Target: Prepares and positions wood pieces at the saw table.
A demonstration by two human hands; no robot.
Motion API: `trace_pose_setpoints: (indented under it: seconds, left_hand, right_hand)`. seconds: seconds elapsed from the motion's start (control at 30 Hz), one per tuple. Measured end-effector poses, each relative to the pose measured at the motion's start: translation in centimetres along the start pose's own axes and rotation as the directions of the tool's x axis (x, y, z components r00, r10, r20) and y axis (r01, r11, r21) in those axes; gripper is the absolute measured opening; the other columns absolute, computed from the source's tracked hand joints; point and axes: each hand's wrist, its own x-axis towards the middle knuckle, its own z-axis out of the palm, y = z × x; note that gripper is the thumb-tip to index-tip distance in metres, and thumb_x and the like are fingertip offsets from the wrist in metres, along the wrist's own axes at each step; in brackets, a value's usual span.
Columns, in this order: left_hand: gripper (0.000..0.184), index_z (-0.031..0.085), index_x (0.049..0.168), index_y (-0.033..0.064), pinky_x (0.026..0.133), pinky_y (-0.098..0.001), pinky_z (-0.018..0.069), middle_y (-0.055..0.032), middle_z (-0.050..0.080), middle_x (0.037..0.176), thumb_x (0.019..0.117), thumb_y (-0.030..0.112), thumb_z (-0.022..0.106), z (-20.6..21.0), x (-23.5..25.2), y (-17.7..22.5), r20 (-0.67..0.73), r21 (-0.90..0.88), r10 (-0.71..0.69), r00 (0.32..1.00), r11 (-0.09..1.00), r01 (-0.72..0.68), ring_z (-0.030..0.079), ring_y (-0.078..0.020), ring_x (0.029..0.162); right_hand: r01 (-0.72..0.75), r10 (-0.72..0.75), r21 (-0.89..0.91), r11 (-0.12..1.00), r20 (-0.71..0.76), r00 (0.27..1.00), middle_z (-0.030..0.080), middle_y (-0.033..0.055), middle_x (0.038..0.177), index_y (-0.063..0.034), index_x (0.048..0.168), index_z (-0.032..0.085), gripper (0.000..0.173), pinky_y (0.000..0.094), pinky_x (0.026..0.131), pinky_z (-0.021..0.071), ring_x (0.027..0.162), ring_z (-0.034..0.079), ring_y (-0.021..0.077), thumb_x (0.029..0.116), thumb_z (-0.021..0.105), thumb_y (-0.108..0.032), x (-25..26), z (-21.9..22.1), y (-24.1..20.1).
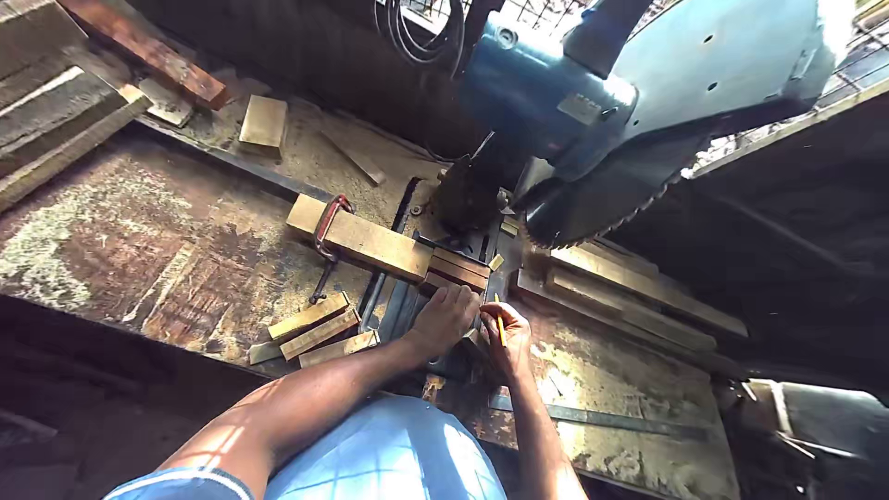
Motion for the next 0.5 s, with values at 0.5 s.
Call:
trace_pose_setpoints:
  seconds: [0.5]
  left_hand:
    - [0.039, 0.062, 0.132, 0.0116, 0.088, -0.0439, 0.0602, -0.0114, 0.067, 0.117, 0.0938, 0.008, 0.069, -6.1, 3.0, 1.3, -0.047, -0.518, -0.082, 0.996, 0.854, 0.046, 0.067, -0.0276, 0.109]
  right_hand:
    - [-0.243, 0.26, 0.277, 0.93, -0.027, 0.965, 0.074, 0.0085, 0.11, -0.0045, 0.126, 0.064, 0.044, 0.0364, 0.087, 0.0622, 0.098, 0.073, 0.0166, 0.087, 0.078, -0.018, -2.0, -1.8, -1.3]
